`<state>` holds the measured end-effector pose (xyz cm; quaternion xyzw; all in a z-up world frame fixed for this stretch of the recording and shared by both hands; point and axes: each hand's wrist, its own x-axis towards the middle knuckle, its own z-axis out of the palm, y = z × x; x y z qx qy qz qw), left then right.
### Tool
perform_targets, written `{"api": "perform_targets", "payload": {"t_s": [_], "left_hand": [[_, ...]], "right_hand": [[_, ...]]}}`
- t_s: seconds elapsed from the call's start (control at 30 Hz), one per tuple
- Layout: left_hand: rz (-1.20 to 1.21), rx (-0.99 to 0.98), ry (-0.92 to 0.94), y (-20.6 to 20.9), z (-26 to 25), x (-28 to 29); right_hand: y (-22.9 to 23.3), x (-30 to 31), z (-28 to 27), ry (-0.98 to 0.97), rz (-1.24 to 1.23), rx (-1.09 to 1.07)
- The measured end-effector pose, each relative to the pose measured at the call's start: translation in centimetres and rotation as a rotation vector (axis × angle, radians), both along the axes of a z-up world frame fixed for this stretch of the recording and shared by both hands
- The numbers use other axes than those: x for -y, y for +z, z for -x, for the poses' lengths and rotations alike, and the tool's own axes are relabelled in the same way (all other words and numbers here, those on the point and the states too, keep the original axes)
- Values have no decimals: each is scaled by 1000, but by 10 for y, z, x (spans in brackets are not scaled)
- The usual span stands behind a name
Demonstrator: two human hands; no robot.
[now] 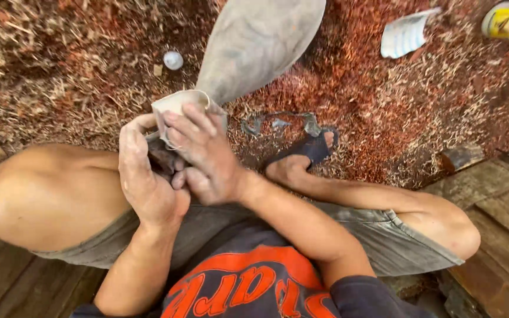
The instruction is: Sand a carved wooden object using a small piece of sandpaper by hand.
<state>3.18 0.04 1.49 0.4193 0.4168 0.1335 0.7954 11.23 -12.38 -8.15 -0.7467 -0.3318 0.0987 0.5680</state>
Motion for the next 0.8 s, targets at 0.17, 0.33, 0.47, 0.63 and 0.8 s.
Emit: {"api": "perform_targets", "payload": {"t_s": [0.17, 0.33, 0.47, 0.63, 0.8], "left_hand": [[-127, 19, -298, 33, -31, -13], [-893, 465, -744, 32, -100, -12], [-904, 631, -805, 31, -147, 10], [-1186, 64, -1043, -20, -192, 38], [-1506, 274, -653, -46, -215, 55]], "right_hand": [[-18, 43, -55, 200, 446, 434], [102, 30, -38, -107, -100, 208], [104, 75, -67, 97, -454, -239], [102, 73, -78, -195, -49, -336], [150, 64, -59, -53, -480, -245]]}}
